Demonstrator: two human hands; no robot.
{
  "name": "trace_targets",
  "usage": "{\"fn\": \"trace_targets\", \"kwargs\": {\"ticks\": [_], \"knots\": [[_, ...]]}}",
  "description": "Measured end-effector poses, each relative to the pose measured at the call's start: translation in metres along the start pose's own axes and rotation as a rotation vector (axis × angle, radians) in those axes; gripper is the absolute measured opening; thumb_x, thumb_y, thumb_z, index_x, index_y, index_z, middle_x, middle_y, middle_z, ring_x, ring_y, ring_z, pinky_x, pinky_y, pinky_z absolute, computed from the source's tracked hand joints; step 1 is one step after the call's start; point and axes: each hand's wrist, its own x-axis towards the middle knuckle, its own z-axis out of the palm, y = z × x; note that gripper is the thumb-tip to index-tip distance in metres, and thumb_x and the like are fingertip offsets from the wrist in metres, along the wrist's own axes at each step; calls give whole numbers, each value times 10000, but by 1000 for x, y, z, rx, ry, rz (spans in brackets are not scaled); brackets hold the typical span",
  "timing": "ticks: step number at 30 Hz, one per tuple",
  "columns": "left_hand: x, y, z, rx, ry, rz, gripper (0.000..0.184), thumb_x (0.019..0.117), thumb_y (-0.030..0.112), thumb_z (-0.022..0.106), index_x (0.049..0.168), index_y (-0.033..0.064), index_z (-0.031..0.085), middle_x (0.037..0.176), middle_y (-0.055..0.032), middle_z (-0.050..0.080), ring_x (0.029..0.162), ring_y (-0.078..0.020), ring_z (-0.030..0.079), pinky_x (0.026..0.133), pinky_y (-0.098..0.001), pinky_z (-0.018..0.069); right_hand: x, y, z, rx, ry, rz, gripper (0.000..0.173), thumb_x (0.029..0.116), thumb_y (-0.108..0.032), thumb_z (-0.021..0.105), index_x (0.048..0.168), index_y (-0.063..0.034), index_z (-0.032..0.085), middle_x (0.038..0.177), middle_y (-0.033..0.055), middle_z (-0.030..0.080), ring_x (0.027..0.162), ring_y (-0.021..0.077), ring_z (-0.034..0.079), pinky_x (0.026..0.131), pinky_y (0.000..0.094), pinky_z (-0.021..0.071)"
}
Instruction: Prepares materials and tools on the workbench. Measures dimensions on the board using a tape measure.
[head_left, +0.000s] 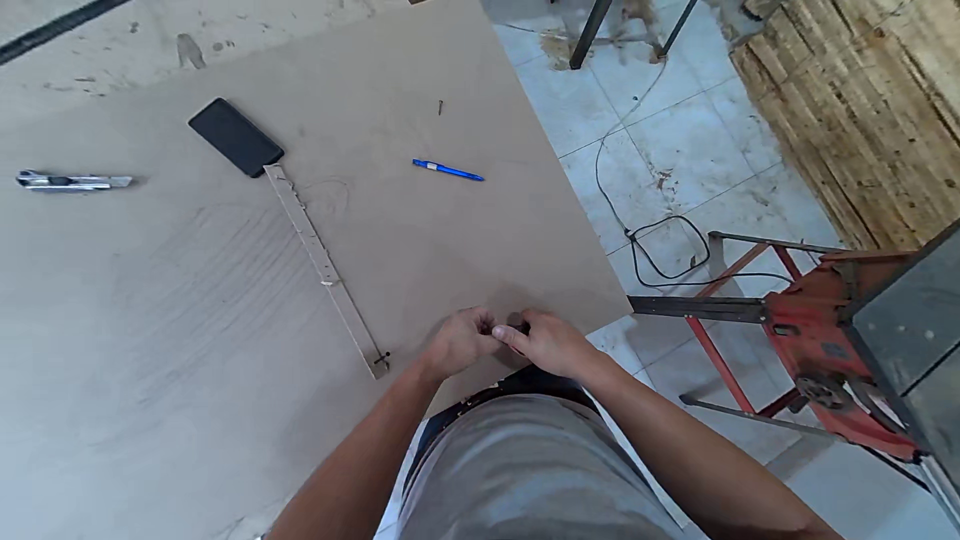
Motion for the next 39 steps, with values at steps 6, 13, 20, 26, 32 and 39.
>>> {"fn": "trace_targets", "kwargs": {"ticks": [6,13,20,26,32,39], "knots": [[46,-7,-48,-119,444,-113,235,952,251,743,904,29,685,727,-104,637,553,-202,557,536,-394,503,35,57,-49,68,126,66,294,932,-374,682,980,-87,727,950,120,704,912,294,687,809,569,558],[73,3,-68,-22,459,-200,277,989,289,704,1031,15,702,832,-131,724,657,-241,711,656,-443,631,54,34,-18,-84,401,-25,795,884,-762,587,1368,-131,611,1308,149,625,1126,325,661,908,557,573],[65,2,-67,199,315,-145,260,958,268,708,1124,68,720,1010,-132,741,866,-269,741,832,-528,620,110,-17,-22,-387,381,-565,792,932,-584,677,1592,-235,411,1591,84,456,1422,317,477,1128,550,442],[43,22,-130,361,546,-127,340,997,278,664,1293,111,671,1172,-109,728,1064,-259,718,959,-530,577,117,-8,-24,-505,338,-556,294,876,-324,648,1147,-249,733,1245,-3,678,1221,254,590,966,496,513],[56,26,-330,257,1247,-364,580,963,406,667,1388,21,578,1372,-263,586,1262,-447,583,1018,-674,482,116,72,-9,-373,647,-638,320,831,-442,605,1047,-256,751,1141,36,721,1079,272,669,863,493,561],[134,26,-446,288,1360,-668,999,812,711,721,1371,-98,545,1461,-358,467,1382,-512,450,1059,-678,438,118,76,-23,-281,483,-660,299,878,-386,653,1079,-189,753,1140,104,727,1113,327,664,889,528,538]]}}
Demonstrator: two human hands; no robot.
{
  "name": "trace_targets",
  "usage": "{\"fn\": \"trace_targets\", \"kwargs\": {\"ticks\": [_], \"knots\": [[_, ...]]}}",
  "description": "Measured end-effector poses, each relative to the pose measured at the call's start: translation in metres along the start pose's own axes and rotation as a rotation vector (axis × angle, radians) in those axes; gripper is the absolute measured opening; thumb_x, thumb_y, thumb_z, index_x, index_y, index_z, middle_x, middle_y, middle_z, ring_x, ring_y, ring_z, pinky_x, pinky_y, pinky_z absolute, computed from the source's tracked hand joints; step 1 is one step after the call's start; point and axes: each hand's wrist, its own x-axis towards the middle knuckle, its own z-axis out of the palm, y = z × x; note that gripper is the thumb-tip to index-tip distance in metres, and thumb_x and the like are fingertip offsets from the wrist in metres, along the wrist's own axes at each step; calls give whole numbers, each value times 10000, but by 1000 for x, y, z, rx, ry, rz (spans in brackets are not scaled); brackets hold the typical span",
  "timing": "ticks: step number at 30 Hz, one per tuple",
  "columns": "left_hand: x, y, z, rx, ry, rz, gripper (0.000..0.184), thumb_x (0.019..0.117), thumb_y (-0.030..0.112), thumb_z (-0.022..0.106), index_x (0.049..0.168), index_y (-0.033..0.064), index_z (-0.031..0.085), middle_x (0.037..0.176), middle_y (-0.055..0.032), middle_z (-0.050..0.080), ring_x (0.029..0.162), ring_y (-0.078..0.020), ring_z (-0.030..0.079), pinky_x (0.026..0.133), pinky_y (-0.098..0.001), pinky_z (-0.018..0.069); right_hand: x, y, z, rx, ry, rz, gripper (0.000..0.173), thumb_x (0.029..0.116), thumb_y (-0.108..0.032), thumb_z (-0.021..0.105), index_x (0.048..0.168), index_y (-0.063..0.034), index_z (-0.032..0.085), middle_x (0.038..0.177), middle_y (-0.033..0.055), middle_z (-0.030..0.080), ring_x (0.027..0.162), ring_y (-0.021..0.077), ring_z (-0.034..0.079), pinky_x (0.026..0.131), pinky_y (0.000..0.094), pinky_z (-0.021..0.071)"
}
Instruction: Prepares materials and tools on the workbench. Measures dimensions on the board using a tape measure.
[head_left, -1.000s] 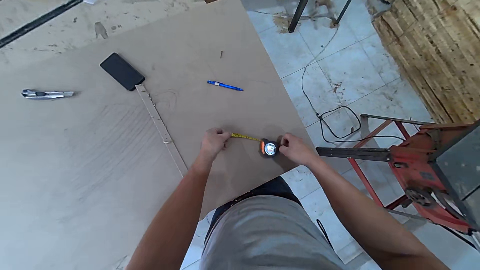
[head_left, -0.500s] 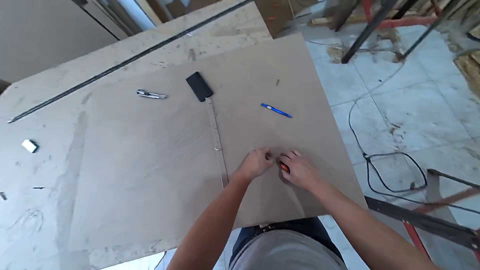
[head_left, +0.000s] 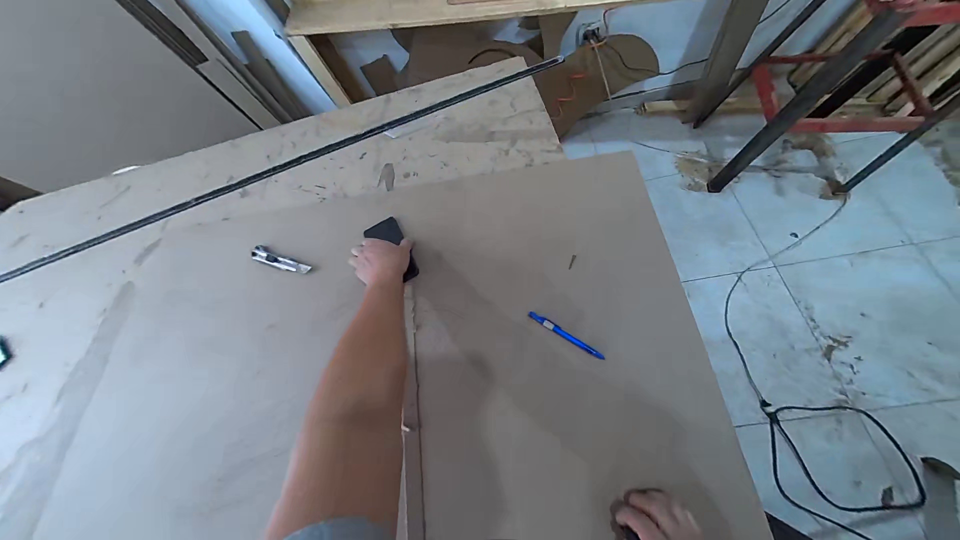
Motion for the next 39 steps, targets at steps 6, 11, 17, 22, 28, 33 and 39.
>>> {"fn": "trace_targets", "kwargs": {"ticks": [6,11,17,22,28,33,39], "knots": [[-1,14,-14,-82,12,38,771,812,626,741,1165,-56,678,1296,-320,603,1264,-482,566,1001,-693,468,-7,2,3,12,-8,6,290,874,-412,636,1058,-217,747,1115,78,729,1104,306,659,858,510,529],[-114,-1,-39,-192,-109,272,761,855,511,764,1412,33,559,1324,-266,602,1212,-464,595,973,-700,483,-3,-5,5,-5,49,32,297,865,-435,635,1060,-239,743,1144,39,718,1140,257,644,901,489,524],[-263,-85,1,30,-250,322,882,802,606,760,1414,5,554,1336,-258,589,1219,-437,592,972,-631,514,2,-16,12,-52,173,63,308,873,-447,577,1063,-260,731,1140,6,710,1101,223,653,867,451,548],[-295,-122,32,122,-157,360,1006,772,661,760,1471,-13,499,1367,-257,561,1274,-435,548,996,-569,515,-5,-26,12,-24,159,157,296,856,-403,615,1057,-244,763,1154,-10,710,1139,206,639,932,459,534],[-305,-130,26,138,-203,370,1029,735,588,811,1495,-16,469,1402,-255,526,1297,-437,522,998,-573,512,-8,-29,14,-5,158,195,306,837,-390,643,1076,-237,758,1178,-9,692,1135,211,624,918,460,527],[-316,-125,27,111,-139,302,948,742,567,811,1443,-9,534,1382,-270,544,1278,-448,536,1005,-590,503,-7,-21,7,-4,93,113,297,845,-389,640,1069,-234,759,1183,-9,702,1142,208,634,929,463,536],[-326,-143,24,144,-126,309,830,780,491,826,1416,19,577,1347,-245,585,1243,-439,559,999,-589,500,-10,-1,0,20,5,-56,293,849,-397,633,1084,-261,746,1173,-23,704,1161,209,631,918,466,539]]}}
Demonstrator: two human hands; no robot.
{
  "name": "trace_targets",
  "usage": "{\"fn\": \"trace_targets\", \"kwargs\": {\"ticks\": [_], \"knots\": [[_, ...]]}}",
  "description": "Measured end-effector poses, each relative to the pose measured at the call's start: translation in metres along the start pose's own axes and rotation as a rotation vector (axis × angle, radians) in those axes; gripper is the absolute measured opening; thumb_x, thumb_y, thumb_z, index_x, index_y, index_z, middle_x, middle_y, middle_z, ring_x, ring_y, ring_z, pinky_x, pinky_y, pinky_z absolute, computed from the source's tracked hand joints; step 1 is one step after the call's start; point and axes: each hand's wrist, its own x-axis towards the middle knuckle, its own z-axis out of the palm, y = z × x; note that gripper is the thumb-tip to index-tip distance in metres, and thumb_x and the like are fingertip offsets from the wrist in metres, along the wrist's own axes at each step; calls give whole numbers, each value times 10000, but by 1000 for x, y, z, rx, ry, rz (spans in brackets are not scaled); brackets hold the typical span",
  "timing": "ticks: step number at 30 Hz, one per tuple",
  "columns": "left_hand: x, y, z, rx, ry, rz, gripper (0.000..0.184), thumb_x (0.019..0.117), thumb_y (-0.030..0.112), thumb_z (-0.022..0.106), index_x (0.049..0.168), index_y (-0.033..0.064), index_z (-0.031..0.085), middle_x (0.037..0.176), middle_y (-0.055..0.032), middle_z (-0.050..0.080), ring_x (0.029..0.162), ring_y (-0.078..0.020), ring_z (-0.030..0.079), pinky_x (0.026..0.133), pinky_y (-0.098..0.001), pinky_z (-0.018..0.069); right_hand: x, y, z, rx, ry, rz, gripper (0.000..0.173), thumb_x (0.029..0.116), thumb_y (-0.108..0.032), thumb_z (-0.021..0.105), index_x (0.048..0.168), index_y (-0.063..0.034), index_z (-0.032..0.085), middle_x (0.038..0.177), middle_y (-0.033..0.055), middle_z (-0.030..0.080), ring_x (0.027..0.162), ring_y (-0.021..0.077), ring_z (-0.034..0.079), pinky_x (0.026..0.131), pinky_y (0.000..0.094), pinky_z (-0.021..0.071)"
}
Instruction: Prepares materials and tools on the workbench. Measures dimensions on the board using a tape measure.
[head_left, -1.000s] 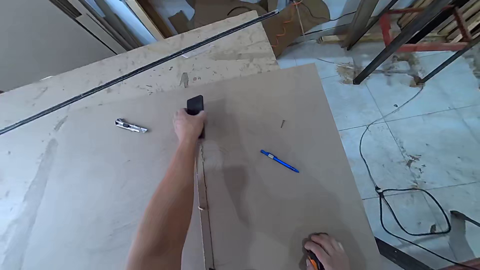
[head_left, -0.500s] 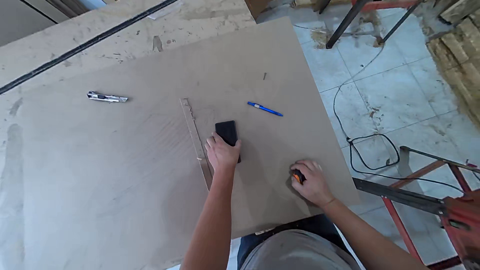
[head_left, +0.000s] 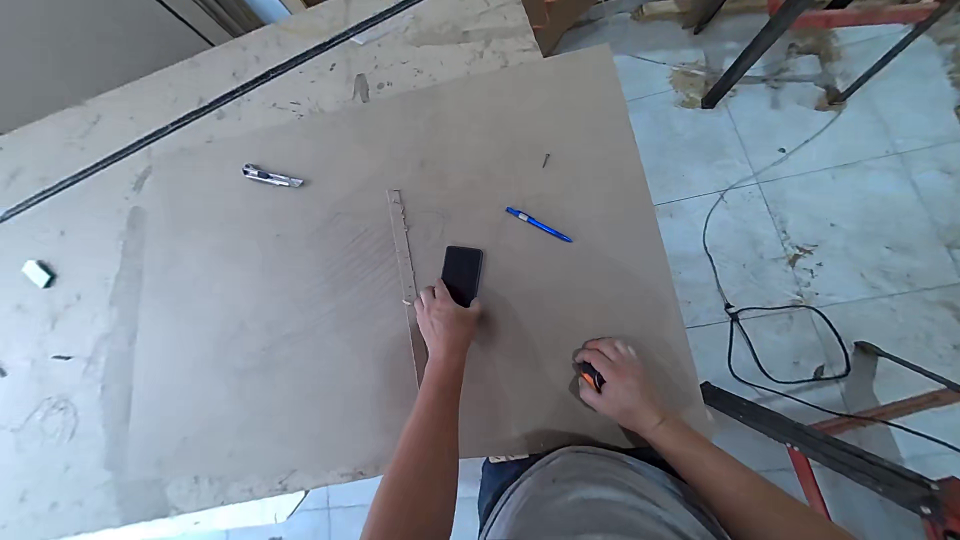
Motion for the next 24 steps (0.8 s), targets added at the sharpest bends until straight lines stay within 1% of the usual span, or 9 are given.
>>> {"fn": "trace_targets", "kwargs": {"ticks": [3,6,8,11,14,16,18,21,24], "knots": [[7,-3,-11,39,-64,123,815,768,453,841,1410,20,588,1366,-205,606,1277,-405,564,1026,-577,501,2,9,-3,27,-38,-72,294,853,-396,626,1090,-263,740,1175,-21,703,1171,209,627,923,459,534],[14,-10,-16,92,-147,348,844,740,428,866,1455,97,560,1382,-160,606,1284,-368,568,1018,-564,512,0,13,-9,88,-58,-94,290,847,-395,644,1083,-260,746,1173,-23,705,1169,200,627,932,454,533],[20,-11,-19,164,-236,479,910,722,391,882,1511,139,506,1433,-139,571,1326,-352,535,1031,-556,502,-2,14,-13,137,-57,-72,289,847,-394,652,1084,-263,751,1175,-32,701,1178,183,621,957,440,531],[26,-11,-27,248,-321,695,900,713,328,886,1503,123,506,1432,-115,579,1347,-321,522,1058,-531,477,-4,8,-16,247,-25,30,291,845,-367,663,1077,-226,768,1170,-2,702,1173,190,625,962,430,540],[24,-12,-30,314,-342,996,762,799,116,808,1503,122,515,1468,-97,571,1398,-309,493,1148,-521,408,-5,-4,-24,353,-13,183,295,858,-340,666,1100,-201,762,1171,-18,710,1147,146,639,941,380,562],[18,-16,-30,299,-308,1127,748,858,-52,704,1543,153,483,1571,-75,491,1495,-301,391,1227,-544,310,-4,-13,-30,380,-34,285,303,865,-337,671,1126,-209,757,1112,-38,713,1046,101,662,851,331,586],[7,-24,-30,179,-249,1037,748,880,-47,679,1566,149,456,1618,-105,428,1515,-310,366,1242,-548,295,1,-20,-36,400,-103,380,335,861,-312,675,1172,-205,741,1092,-27,716,978,106,675,802,348,591],[-17,-37,-31,-71,-147,645,624,899,84,720,1492,62,525,1511,-182,517,1368,-356,529,1117,-534,464,23,-34,-45,411,-279,494,427,895,-272,670,1318,-217,668,1137,-1,707,955,145,682,810,412,591],[-41,-47,-22,-299,-161,284,472,939,125,701,1395,50,604,1312,-158,643,1156,-294,661,989,-495,563,52,-53,-46,350,-406,517,495,923,-270,660,1414,-289,600,1154,16,709,901,183,698,775,477,603]]}}
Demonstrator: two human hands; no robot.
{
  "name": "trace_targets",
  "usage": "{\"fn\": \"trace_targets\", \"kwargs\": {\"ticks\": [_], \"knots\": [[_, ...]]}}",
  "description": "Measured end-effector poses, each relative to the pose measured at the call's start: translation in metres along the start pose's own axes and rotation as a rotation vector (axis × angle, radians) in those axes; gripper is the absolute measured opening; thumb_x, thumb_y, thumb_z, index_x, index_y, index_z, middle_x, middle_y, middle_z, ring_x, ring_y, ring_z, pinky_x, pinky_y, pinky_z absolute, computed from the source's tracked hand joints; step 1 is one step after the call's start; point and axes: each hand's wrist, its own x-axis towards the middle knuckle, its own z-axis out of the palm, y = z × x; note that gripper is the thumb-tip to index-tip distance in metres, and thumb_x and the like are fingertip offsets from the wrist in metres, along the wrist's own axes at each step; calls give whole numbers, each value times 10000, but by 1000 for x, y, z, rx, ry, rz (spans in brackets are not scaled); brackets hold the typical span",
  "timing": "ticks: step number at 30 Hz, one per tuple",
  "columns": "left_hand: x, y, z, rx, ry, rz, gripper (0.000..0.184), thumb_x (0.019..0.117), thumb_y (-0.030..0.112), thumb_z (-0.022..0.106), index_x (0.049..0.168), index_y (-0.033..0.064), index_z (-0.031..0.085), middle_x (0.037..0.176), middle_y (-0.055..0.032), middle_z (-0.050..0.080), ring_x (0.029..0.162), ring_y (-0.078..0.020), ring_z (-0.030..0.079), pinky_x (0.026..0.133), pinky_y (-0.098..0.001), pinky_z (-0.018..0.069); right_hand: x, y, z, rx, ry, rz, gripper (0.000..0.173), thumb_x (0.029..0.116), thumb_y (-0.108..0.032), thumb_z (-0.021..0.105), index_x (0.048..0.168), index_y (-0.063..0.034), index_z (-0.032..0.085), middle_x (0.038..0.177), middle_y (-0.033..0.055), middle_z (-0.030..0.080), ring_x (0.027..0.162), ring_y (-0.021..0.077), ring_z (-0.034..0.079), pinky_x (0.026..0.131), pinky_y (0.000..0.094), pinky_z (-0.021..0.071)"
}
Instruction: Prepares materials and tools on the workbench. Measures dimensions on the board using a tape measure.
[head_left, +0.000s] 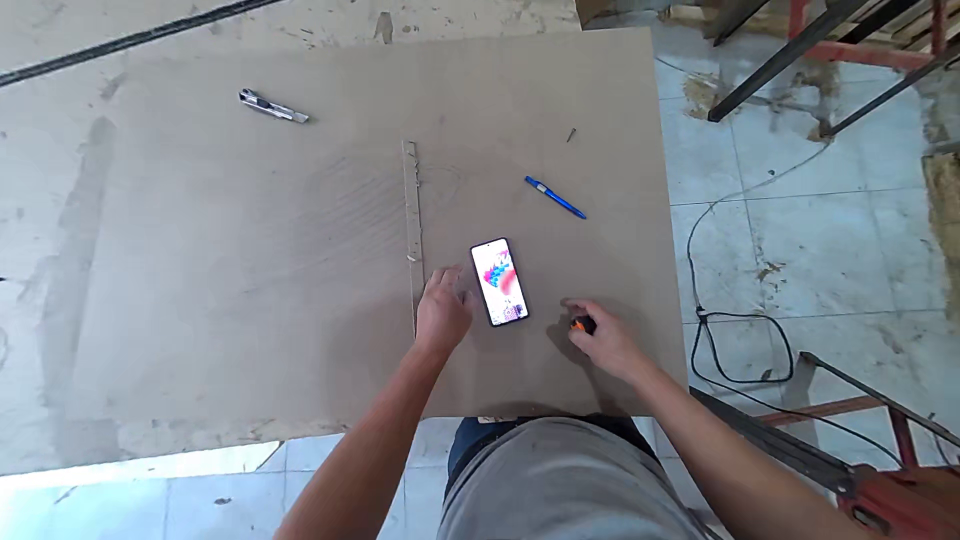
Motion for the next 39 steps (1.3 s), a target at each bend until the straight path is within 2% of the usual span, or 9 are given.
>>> {"fn": "trace_targets", "kwargs": {"ticks": [2,4,8,12,22,25,29,33,39], "knots": [[-8,-4,12,-139,-31,-107,414,973,170,696,1364,54,629,1146,-124,711,970,-239,710,895,-462,594,12,-15,6,-102,-20,-22,553,914,-290,656,1458,-329,564,1161,45,704,955,226,690,804,525,584],[-12,-1,21,-234,-85,-150,491,976,243,717,1420,75,589,1081,-100,726,914,-221,710,870,-465,594,21,-22,14,-232,2,-89,618,890,-311,646,1496,-352,536,1223,55,699,1107,268,658,890,551,555],[-13,10,36,-147,-146,-204,915,855,463,831,1586,124,399,1240,-123,675,1044,-288,683,943,-544,562,23,-7,30,-387,116,-307,587,854,-307,639,1440,-314,611,1248,-14,698,1180,230,612,952,477,529],[-11,16,42,-25,-148,-196,1065,809,495,860,1625,98,301,1357,-169,603,1143,-330,651,978,-552,550,23,7,31,-428,127,-401,584,841,-304,644,1424,-309,625,1220,-19,697,1178,222,606,947,463,527],[-10,17,45,38,-135,-171,1084,824,491,847,1633,71,262,1397,-182,571,1198,-320,629,1014,-517,534,25,10,32,-410,155,-446,559,836,-301,641,1395,-309,650,1210,-28,701,1168,212,607,934,454,526],[-10,11,44,-17,-139,-152,1047,843,497,831,1629,77,281,1348,-172,600,1154,-316,640,997,-525,538,25,11,32,-400,153,-449,554,836,-304,638,1390,-302,654,1207,-19,700,1162,218,608,925,460,522],[-9,-1,41,-139,-139,-108,943,876,442,820,1610,91,342,1165,-143,654,1001,-286,650,916,-512,557,24,10,32,-404,162,-464,542,840,-305,632,1381,-293,662,1210,-10,700,1162,225,611,937,473,520],[-9,-7,39,-190,-129,-71,886,900,373,805,1606,85,354,1142,-134,661,968,-267,649,895,-482,562,25,11,34,-404,162,-466,540,842,-299,635,1381,-291,662,1212,-12,699,1169,222,610,963,478,516],[-16,-7,40,-163,-153,-77,923,897,412,806,1622,107,324,1167,-127,646,988,-267,639,908,-478,558,26,12,35,-401,155,-457,554,835,-297,639,1389,-297,655,1220,-18,692,1176,221,599,963,471,510]]}}
